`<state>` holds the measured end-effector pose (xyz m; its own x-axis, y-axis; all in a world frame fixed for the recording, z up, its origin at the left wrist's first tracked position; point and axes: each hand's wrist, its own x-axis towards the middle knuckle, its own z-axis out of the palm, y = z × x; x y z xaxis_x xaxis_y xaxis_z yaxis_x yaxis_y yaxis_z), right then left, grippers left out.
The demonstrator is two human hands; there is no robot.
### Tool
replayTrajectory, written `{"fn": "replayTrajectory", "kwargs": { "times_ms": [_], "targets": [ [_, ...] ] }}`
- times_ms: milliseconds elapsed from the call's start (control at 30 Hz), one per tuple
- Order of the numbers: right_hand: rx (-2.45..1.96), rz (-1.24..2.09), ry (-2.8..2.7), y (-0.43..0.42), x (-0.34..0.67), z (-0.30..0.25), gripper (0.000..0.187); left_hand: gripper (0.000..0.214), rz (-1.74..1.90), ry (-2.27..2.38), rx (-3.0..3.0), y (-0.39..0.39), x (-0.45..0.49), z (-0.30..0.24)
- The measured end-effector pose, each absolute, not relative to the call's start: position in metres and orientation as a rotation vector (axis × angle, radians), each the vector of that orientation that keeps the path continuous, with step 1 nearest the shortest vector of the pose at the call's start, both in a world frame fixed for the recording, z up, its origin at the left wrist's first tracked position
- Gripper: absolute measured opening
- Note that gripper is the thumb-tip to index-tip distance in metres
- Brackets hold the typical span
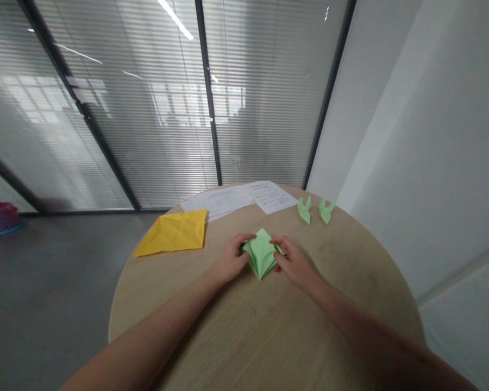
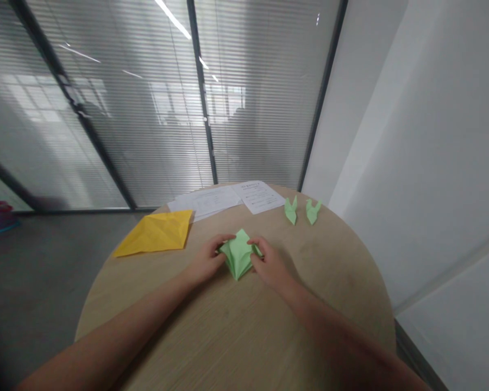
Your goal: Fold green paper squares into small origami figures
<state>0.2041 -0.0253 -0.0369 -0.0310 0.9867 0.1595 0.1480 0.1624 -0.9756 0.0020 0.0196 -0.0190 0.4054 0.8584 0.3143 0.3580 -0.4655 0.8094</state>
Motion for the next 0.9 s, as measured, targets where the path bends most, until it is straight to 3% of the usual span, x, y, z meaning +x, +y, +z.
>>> {"fn": "replayTrajectory", "kwargs": {
  "times_ms": [400,900],
  "targets": [
    [-1.095,1.158,-1.151,-0.020,0.214,-0.029,0.032,0.056,0.959,0.825,1.694,0.021,0.001,-0.017],
    [-1.069,1.093,-1.320,-0.018,0.211,-0.041,0.040,0.047,1.105,1.059,2.045,0.020,0.001,-0.013]
  ]
}}
